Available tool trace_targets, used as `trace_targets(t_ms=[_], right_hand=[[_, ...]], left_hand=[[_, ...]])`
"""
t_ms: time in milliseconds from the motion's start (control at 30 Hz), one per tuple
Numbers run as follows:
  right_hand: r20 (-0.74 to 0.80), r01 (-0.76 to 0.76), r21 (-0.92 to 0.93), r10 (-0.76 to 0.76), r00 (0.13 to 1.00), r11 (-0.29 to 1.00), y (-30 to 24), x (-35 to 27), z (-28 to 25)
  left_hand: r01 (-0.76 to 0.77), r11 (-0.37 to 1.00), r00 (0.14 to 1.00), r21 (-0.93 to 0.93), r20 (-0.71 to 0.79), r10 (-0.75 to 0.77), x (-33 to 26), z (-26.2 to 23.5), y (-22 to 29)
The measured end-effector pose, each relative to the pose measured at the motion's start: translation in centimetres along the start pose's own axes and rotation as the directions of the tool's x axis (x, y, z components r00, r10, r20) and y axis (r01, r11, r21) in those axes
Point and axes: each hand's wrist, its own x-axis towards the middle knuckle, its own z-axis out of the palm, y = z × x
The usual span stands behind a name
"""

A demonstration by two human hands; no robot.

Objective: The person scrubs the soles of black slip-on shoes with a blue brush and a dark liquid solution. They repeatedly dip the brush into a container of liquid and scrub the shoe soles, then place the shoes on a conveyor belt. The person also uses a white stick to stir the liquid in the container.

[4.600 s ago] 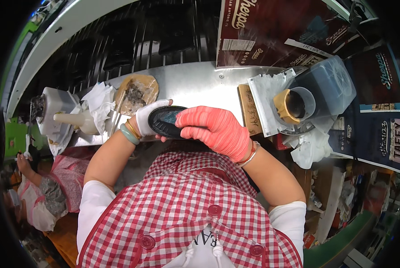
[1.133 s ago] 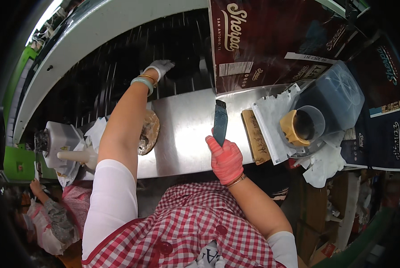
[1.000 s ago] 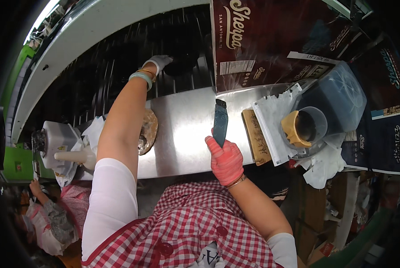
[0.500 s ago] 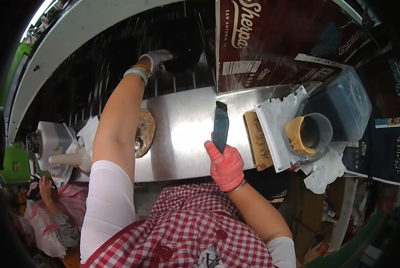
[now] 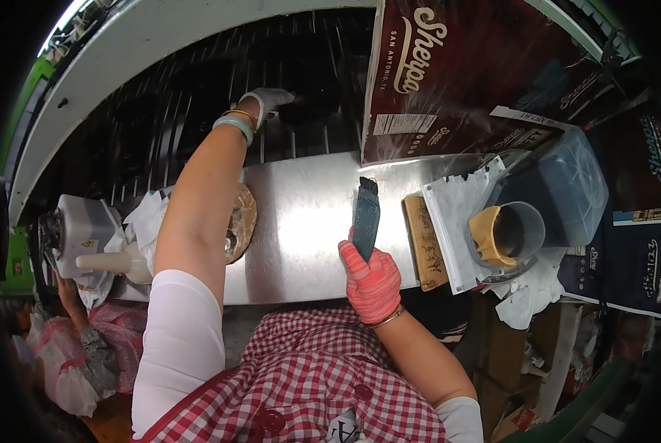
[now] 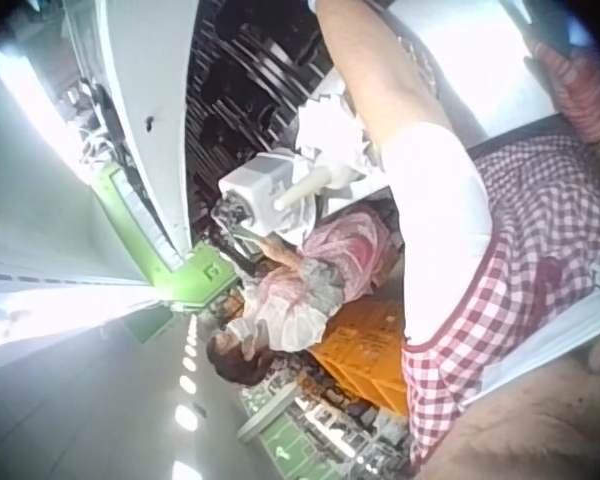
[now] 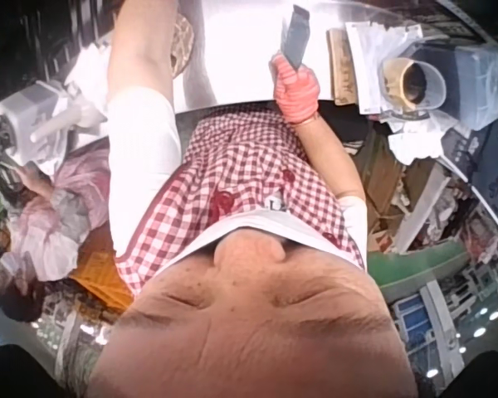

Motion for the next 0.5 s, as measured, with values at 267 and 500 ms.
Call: trace_targets(t_ms=[267,500], right_hand=[[-0.020,0.013,0.000,-0.013,1.000,1.000,-0.1,0.0,0.1],[0.012,-0.029,-0.002,0.029,1.000,1.000,-0.2,0.0,0.0]], left_hand=[[0.082,0.986,0.997,-0.145,0.005,-0.083,2.8,-0.2,-2.5],[0.234,0.964,0.970,-0.129,-0.039,-0.240,1.6,0.4,0.6]])
